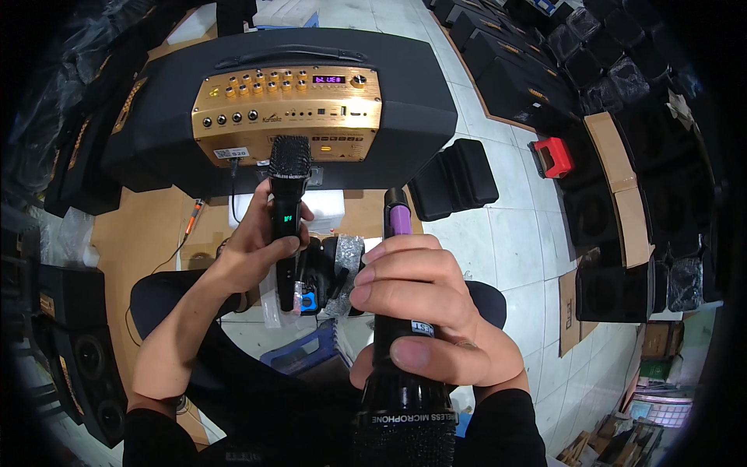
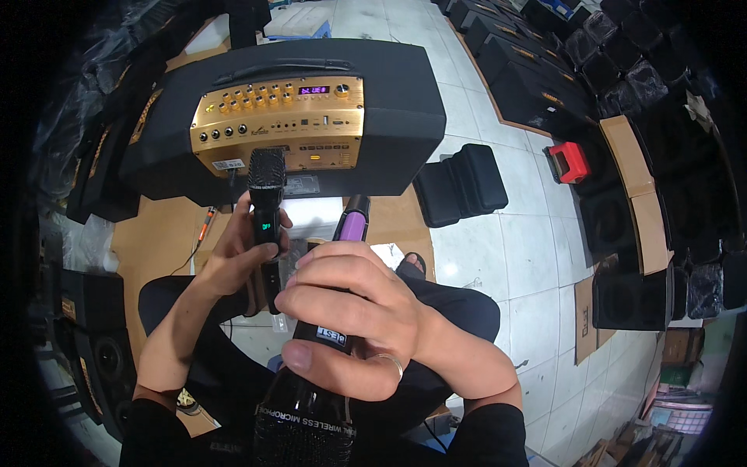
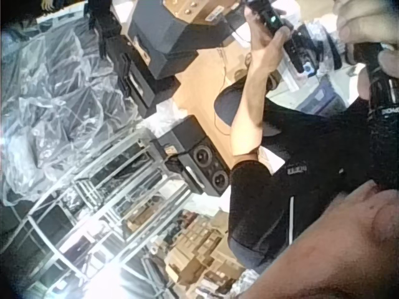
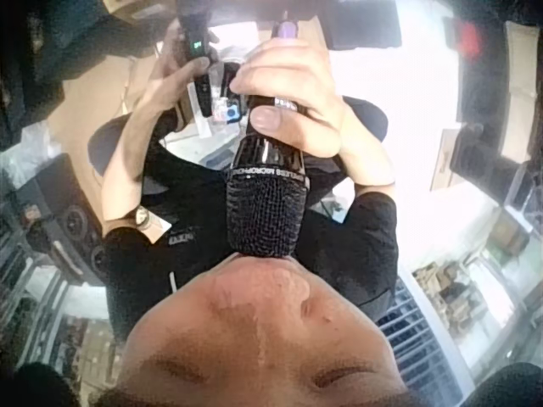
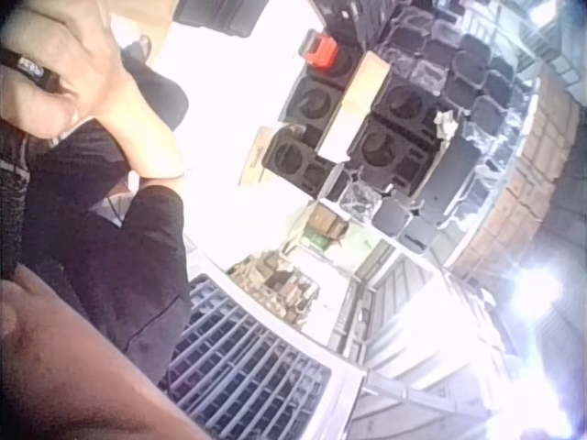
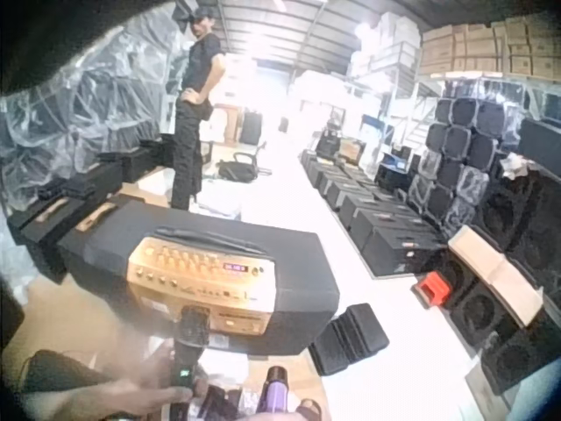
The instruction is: The person sits on the floor and adjusts knobs on a gold karaoke amplifier. They connect a smartphone, apply adhesive to a metal plate, and place it on a speaker. Finally, they unbox and test two wireless microphones.
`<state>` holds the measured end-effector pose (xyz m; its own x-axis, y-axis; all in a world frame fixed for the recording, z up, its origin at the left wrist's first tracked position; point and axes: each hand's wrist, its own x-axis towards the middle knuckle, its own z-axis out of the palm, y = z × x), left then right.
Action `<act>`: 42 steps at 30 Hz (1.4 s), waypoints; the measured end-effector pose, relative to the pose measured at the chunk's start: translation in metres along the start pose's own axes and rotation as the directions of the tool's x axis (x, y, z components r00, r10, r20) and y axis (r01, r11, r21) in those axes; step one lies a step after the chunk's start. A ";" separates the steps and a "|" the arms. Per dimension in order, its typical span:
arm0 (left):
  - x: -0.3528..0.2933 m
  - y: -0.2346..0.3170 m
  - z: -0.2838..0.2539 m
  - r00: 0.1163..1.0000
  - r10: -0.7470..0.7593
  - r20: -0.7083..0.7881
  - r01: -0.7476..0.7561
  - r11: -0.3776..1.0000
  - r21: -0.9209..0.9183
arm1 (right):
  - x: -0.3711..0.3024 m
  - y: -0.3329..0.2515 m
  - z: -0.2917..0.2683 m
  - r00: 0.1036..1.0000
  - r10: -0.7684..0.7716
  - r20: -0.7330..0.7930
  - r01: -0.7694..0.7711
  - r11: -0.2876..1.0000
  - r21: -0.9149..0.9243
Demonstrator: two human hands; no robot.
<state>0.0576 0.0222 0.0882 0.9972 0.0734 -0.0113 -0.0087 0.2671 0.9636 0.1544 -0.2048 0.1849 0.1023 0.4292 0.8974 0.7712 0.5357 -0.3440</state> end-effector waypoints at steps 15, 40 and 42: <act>-0.010 -0.462 -0.044 0.583 -0.366 -0.725 0.786 0.481 0.389 | -0.050 0.010 -0.098 0.939 0.283 -0.194 -0.342 0.824 -0.452; 0.210 0.025 0.009 0.679 0.730 -0.080 -0.105 0.205 0.973 | -0.018 0.047 -0.081 0.844 0.388 -0.370 -0.398 0.916 0.054; 0.208 0.025 0.008 0.701 0.710 -0.072 -0.109 0.205 0.973 | -0.017 0.050 -0.077 0.840 0.407 -0.358 -0.419 0.907 0.046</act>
<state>0.2657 0.0366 0.1121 0.6871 0.3099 0.6571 -0.0384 -0.8877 0.4588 0.2398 -0.2409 0.1735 0.6248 0.3181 0.7131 0.6274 0.3391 -0.7010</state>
